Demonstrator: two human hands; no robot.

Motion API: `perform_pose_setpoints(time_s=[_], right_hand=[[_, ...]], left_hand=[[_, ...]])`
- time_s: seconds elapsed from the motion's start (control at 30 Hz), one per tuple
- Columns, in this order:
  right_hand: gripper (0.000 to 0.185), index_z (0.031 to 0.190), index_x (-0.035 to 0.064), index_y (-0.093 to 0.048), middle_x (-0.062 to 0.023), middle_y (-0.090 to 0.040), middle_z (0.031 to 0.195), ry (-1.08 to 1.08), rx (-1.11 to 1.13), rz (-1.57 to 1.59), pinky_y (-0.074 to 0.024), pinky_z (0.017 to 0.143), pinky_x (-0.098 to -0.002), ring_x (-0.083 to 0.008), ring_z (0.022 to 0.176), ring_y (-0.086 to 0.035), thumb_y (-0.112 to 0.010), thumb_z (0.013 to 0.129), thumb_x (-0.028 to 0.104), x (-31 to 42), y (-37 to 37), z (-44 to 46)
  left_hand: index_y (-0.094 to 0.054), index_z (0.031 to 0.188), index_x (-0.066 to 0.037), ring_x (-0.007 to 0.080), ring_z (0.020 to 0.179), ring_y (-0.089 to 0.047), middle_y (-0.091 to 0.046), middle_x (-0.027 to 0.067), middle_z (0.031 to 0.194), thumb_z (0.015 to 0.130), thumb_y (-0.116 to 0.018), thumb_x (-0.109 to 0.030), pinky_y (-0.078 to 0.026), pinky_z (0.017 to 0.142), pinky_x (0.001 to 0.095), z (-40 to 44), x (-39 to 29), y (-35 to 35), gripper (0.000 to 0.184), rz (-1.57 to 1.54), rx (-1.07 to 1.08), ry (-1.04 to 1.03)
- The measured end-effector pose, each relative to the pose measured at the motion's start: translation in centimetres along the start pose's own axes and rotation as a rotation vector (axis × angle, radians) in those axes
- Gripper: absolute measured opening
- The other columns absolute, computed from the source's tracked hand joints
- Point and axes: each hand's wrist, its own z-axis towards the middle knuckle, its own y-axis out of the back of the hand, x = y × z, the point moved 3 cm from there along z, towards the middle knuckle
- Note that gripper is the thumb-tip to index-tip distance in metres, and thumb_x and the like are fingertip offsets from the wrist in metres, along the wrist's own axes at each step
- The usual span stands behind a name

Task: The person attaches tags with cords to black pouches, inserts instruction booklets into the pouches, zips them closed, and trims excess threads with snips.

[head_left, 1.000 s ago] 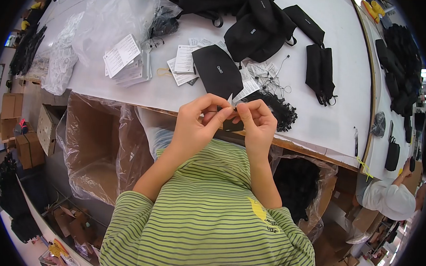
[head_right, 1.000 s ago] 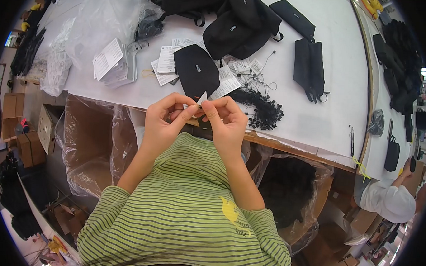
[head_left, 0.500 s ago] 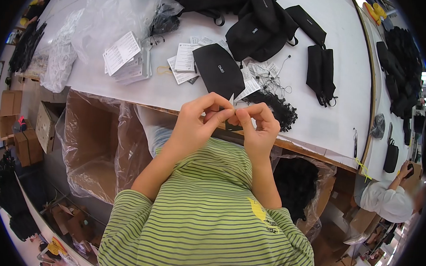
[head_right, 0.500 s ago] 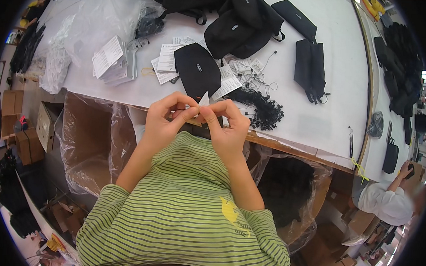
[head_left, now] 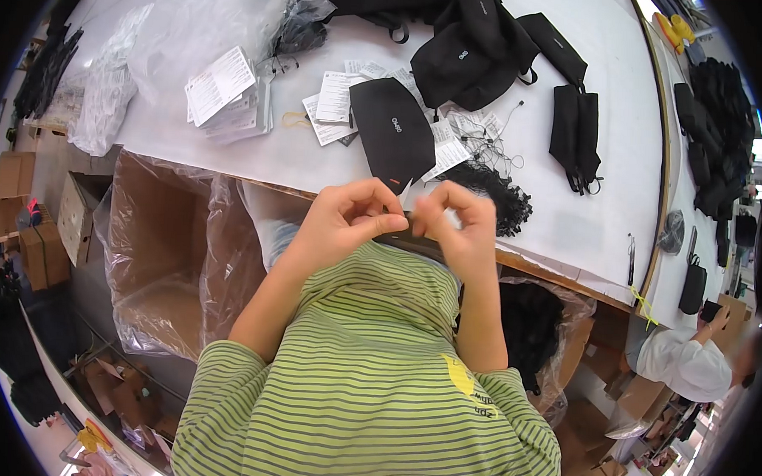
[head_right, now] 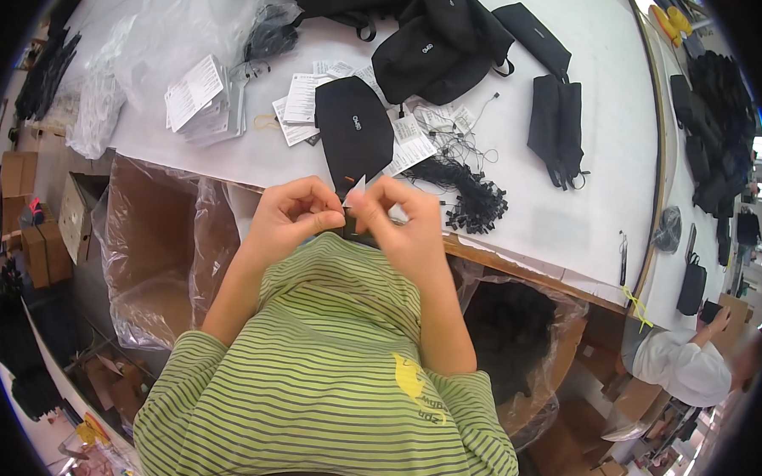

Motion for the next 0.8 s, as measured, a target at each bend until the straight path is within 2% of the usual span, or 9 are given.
perform_pose_setpoints(time_s=[0.07,0.13,0.23,0.33,0.4,0.43,0.5,0.63,0.8], right_hand=[[0.018,0.072,0.0025,-0.061,-0.003,-0.06,0.063,0.168,-0.104,-0.25,-0.0407,0.056,-0.0253,-0.0119,0.06,-0.056,-0.069,0.084,0.015,0.2,0.5,1.8],[0.022,0.086,0.004,-0.061,-0.0064,-0.06,0.084,0.272,-0.024,-0.581,-0.0416,0.071,-0.0308,-0.019,0.08,-0.055,-0.073,0.077,0.02,-0.1,-0.4,3.6],[0.053,0.11,0.0054,-0.057,-0.0115,-0.054,0.119,0.345,0.117,-1.101,-0.0397,0.094,-0.0401,-0.0277,0.113,-0.049,-0.078,0.067,0.027,-2.2,-2.3,4.3],[0.049,0.11,0.0027,-0.057,-0.0126,-0.057,0.114,0.207,0.111,-1.044,-0.0408,0.095,-0.0408,-0.0291,0.115,-0.05,-0.074,0.069,0.021,-4.1,-2.4,4.5],[0.031,0.103,0.0023,-0.063,-0.0141,-0.065,0.1,0.177,-0.005,-0.93,-0.0488,0.082,-0.0385,-0.03,0.095,-0.061,-0.066,0.075,0.013,-4.4,-1.7,4.3],[0.026,0.101,0.0021,-0.064,-0.0143,-0.066,0.095,0.143,-0.049,-0.877,-0.0503,0.078,-0.0379,-0.0301,0.088,-0.063,-0.064,0.076,0.012,-4.4,-1.3,4.1],[0.016,0.092,0.0037,-0.069,-0.0141,-0.068,0.083,0.204,-0.173,-0.818,-0.0521,0.066,-0.036,-0.03,0.07,-0.066,-0.059,0.081,0.007,-3.1,-0.3,3.8],[0.018,0.097,0.0078,-0.071,-0.0128,-0.068,0.079,0.177,-0.18,-0.634,-0.0498,0.06,-0.0314,-0.0263,0.065,-0.066,-0.06,0.083,0.007,0.5,1.0,2.6],[0.017,0.098,0.007,-0.07,-0.0111,-0.069,0.08,0.107,-0.094,-0.613,-0.0494,0.059,-0.027,-0.0202,0.064,-0.066,-0.06,0.084,0.007,3.5,1.7,1.0]], left_hand=[[-0.064,0.085,-0.002,0.0041,0.056,-0.04,-0.05,-0.0023,0.064,0.08,-0.073,-0.01,-0.033,0.051,0.0213,-0.6,-0.6,0.1,0.013,0.226,0.018,-0.063],[-0.064,0.085,-0.003,0.0062,0.054,-0.04,-0.049,-0.0006,0.063,0.08,-0.073,-0.013,-0.033,0.05,0.0221,-1.0,-1.4,-0.9,0.014,0.375,0.117,-0.062],[-0.065,0.086,-0.005,0.0087,0.052,-0.041,-0.049,0.0014,0.061,0.08,-0.073,-0.016,-0.035,0.05,0.0233,-1.4,-1.7,-2.3,0.014,0.458,0.192,-0.106],[-0.066,0.089,-0.005,0.0114,0.054,-0.05,-0.057,0.0032,0.065,0.081,-0.072,-0.017,-0.041,0.053,0.0251,-1.4,-1.0,-2.1,0.016,0.485,0.167,-0.146],[-0.066,0.09,-0.005,0.0126,0.057,-0.054,-0.061,0.004,0.07,0.082,-0.071,-0.017,-0.044,0.055,0.0261,-1.1,-0.6,-1.2,0.016,0.471,0.089,-0.125],[-0.065,0.095,-0.006,0.0177,0.072,-0.06,-0.064,0.0058,0.084,0.081,-0.07,-0.014,-0.046,0.063,0.0281,-0.7,-0.6,-0.5,0.017,0.461,0.021,-0.091],[-0.064,0.099,-0.006,0.0211,0.084,-0.06,-0.064,0.0053,0.092,0.08,-0.07,-0.011,-0.045,0.072,0.0312,0.9,0.5,1.1,0.02,0.608,-0.182,-0.36],[-0.062,0.104,-0.008,0.0246,0.102,-0.055,-0.062,0.003,0.103,0.075,-0.072,-0.01,-0.04,0.085,0.036,2.7,-0.2,2.1,0.031,0.987,-0.269,-0.649],[-0.065,0.094,-0.011,0.0194,0.1,-0.055,-0.062,-0.0007,0.097,0.07,-0.072,-0.011,-0.038,0.084,0.0334,2.4,-0.7,2.0,0.026,1.179,-0.207,-0.826]])
